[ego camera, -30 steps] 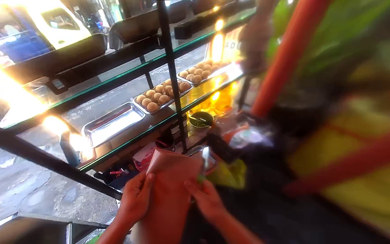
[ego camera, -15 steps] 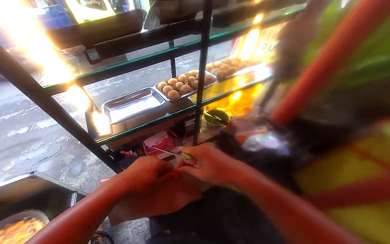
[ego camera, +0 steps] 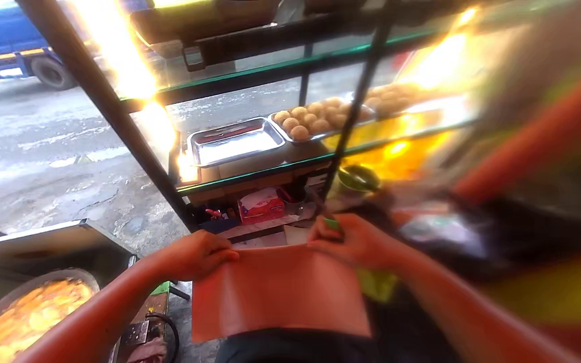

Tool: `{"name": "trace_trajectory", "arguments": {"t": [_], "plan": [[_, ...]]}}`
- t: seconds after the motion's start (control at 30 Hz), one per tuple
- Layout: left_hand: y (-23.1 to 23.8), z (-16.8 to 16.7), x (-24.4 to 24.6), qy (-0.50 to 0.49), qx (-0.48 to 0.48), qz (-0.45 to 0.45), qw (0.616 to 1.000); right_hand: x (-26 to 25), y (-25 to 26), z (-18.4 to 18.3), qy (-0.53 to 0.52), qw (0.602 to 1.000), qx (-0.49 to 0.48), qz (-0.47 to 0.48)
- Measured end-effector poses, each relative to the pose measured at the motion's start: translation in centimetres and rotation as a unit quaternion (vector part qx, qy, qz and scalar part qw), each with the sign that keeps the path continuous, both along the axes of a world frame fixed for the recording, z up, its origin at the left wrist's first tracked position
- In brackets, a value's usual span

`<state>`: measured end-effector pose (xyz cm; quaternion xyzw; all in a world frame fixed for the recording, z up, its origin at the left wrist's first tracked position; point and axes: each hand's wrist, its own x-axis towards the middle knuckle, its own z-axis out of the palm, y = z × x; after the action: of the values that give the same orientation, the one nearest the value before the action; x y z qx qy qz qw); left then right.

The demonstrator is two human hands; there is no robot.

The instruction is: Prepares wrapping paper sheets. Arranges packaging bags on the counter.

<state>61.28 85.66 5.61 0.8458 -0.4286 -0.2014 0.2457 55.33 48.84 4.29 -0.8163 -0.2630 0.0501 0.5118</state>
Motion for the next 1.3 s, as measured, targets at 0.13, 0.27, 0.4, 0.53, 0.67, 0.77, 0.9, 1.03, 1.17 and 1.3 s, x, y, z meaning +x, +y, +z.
{"name": "trace_trajectory", "arguments": {"t": [0.13,0.27,0.4,0.53,0.67,0.77,0.9,1.03,1.17,1.3], "plan": [[1.7,0.2,1.1,0.024,-0.048,0.044,0.998,1.5,1.2,0.0,0.051,0.998,0.034,0.006],[4.2,-0.5,2.4,0.080,-0.093,0.107,0.987,3.0,2.0,-0.9,0.081,0.995,0.054,-0.002],[6.5,-2.8,2.9,0.162,-0.192,0.246,0.936,4.0,2.8,-3.7,0.150,0.983,0.099,-0.048],[5.5,-8.3,0.6,0.281,-0.455,0.403,0.742,3.5,4.7,-9.0,0.242,0.946,0.148,-0.159],[0.6,-12.5,-3.8,0.343,-0.513,0.320,0.719,1.3,7.1,-15.7,0.315,0.885,0.233,-0.249],[-2.4,-12.0,-4.8,0.287,-0.422,0.382,0.770,-0.9,9.6,-18.5,0.322,0.864,0.255,-0.292],[-2.8,-12.8,-3.3,0.219,-0.355,0.426,0.803,-2.4,11.6,-19.5,0.290,0.853,0.253,-0.353],[-2.2,-13.9,-1.7,0.153,-0.261,0.437,0.847,-3.0,12.4,-19.1,0.233,0.886,0.177,-0.359],[-1.2,-15.9,1.2,0.151,-0.180,0.399,0.886,-4.1,13.4,-19.3,0.233,0.916,0.110,-0.309],[-1.3,-19.2,4.5,0.124,-0.069,0.303,0.942,-5.3,15.7,-21.8,0.315,0.904,0.099,-0.271]]}}
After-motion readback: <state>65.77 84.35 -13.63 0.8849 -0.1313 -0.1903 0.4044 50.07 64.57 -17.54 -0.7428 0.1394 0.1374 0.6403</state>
